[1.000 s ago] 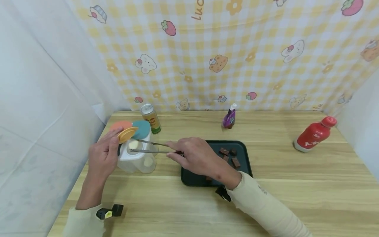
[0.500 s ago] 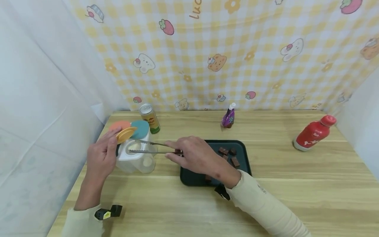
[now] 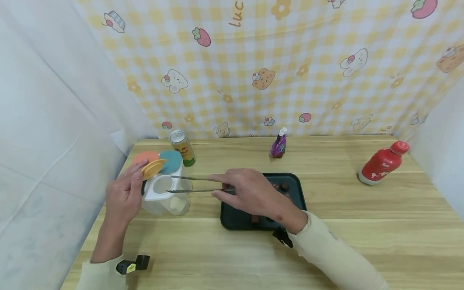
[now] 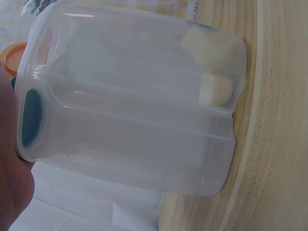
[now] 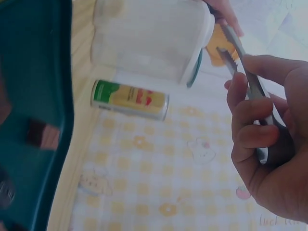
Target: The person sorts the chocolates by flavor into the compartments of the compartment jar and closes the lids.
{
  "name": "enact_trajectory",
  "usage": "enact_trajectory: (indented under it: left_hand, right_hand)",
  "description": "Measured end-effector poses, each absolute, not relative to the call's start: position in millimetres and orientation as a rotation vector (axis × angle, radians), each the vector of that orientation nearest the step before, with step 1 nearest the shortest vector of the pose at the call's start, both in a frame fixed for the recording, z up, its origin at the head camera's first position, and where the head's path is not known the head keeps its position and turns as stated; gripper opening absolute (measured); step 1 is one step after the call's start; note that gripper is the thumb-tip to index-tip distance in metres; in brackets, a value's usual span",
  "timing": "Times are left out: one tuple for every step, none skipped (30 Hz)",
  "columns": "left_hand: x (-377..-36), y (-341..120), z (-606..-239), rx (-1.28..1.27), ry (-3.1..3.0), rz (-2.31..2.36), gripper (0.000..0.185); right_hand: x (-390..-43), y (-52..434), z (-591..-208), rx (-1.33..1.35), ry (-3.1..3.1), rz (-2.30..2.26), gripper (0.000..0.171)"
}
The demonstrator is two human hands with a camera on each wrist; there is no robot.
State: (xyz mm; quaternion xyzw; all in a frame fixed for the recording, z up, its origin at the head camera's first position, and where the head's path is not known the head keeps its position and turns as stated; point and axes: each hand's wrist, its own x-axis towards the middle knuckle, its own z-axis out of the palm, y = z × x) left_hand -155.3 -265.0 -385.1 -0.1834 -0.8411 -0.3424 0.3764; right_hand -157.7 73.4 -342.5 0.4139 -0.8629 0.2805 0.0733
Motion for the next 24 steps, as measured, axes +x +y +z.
enact_trajectory:
  left_hand:
    - [-155.4, -265.1, -384.9, -0.471, -2.147, -0.871, 0.041]
    - [-155.7, -265.2, -384.9, -0.474, -2.144, -0.865, 0.041]
    - [-156.1, -265.5, -385.1, -0.476, -2.140, -0.864, 0.041]
    - [-156.4, -265.6, -385.5, -0.479, -2.132, -0.865, 0.041]
    - [-156.6, -265.6, -385.6, -0.479, -2.128, -0.868, 0.042]
    - [-156.7, -265.7, -385.8, -0.481, -2.126, -0.869, 0.043]
    - [-157.1, -265.8, -386.0, -0.483, -2.124, -0.869, 0.043]
    - [-157.5, -265.8, -386.4, -0.486, -2.124, -0.868, 0.044]
    - [-157.8, -265.6, -386.6, -0.490, -2.124, -0.871, 0.044]
    - [-157.7, -265.3, -386.7, -0.494, -2.124, -0.871, 0.044]
    - [-157.9, -265.0, -387.1, -0.495, -2.125, -0.872, 0.043]
    - [-158.0, -264.8, -387.6, -0.500, -2.125, -0.872, 0.042]
    - [-157.7, -264.8, -387.8, -0.500, -2.129, -0.875, 0.042]
    - [-157.3, -264.7, -388.0, -0.495, -2.132, -0.877, 0.041]
    - [-156.7, -264.7, -387.8, -0.490, -2.134, -0.878, 0.040]
    - [-156.1, -265.0, -387.6, -0.485, -2.139, -0.880, 0.040]
    - [-155.5, -265.4, -387.1, -0.479, -2.148, -0.876, 0.040]
    - [-154.8, -265.8, -386.3, -0.475, -2.155, -0.876, 0.039]
    - [-154.5, -266.1, -385.4, -0.469, -2.162, -0.874, 0.039]
    - [-154.6, -266.1, -384.9, -0.466, -2.164, -0.871, 0.038]
    - [-154.7, -266.4, -384.3, -0.468, -2.173, -0.868, 0.038]
    - [-154.9, -266.5, -383.9, -0.469, -2.175, -0.867, 0.038]
    - [-155.0, -266.2, -383.6, -0.470, -2.171, -0.866, 0.038]
    - [-155.3, -266.0, -383.5, -0.469, -2.167, -0.868, 0.038]
  right_hand:
    - [-157.7, 77.9, -343.5, 1.240, -2.584, 0.848, 0.038]
    - [-157.8, 82.8, -344.7, 1.237, -2.579, 0.855, 0.038]
    - [-157.8, 88.3, -346.2, 1.233, -2.575, 0.865, 0.037]
    - [-157.7, 93.9, -347.4, 1.224, -2.572, 0.876, 0.037]
    - [-157.9, 100.1, -348.9, 1.217, -2.565, 0.884, 0.036]
    - [-158.0, 106.8, -350.7, 1.208, -2.564, 0.889, 0.036]
    - [-158.2, 113.9, -352.4, 1.201, -2.562, 0.904, 0.035]
    - [-158.3, 121.7, -354.6, 1.193, -2.560, 0.919, 0.035]
    - [-158.2, 130.1, -356.6, 1.183, -2.563, 0.934, 0.034]
    - [-157.8, 138.8, -358.8, 1.170, -2.566, 0.949, 0.034]
    - [-157.5, 148.1, -361.4, 1.156, -2.576, 0.968, 0.034]
    - [-157.0, 157.5, -363.9, 1.132, -2.595, 0.985, 0.033]
    - [-156.1, 167.0, -366.2, 1.105, -2.619, 1.007, 0.033]
    - [-155.2, 176.4, -368.4, 1.083, -2.641, 1.017, 0.032]
    - [-154.2, 185.7, -370.3, 1.052, -2.669, 1.026, 0.032]
    - [-153.0, 195.1, -372.2, 1.021, -2.692, 1.036, 0.032]
    - [-151.7, 204.5, -374.1, 0.990, -2.715, 1.047, 0.032]
    - [-150.4, 213.8, -376.0, 0.961, -2.731, 1.058, 0.032]
    - [-149.0, 223.2, -377.7, 0.940, -2.742, 1.070, 0.031]
    - [-147.7, 232.6, -379.6, 0.927, -2.743, 1.082, 0.031]
    - [-146.3, 241.9, -381.6, 0.904, -2.752, 1.096, 0.031]
    - [-144.8, 250.9, -383.4, 0.891, -2.755, 1.108, 0.032]
    - [-143.6, 259.4, -385.3, 0.881, -2.756, 1.114, 0.033]
    - [-142.3, 267.1, -387.1, 0.865, -2.763, 1.120, 0.033]
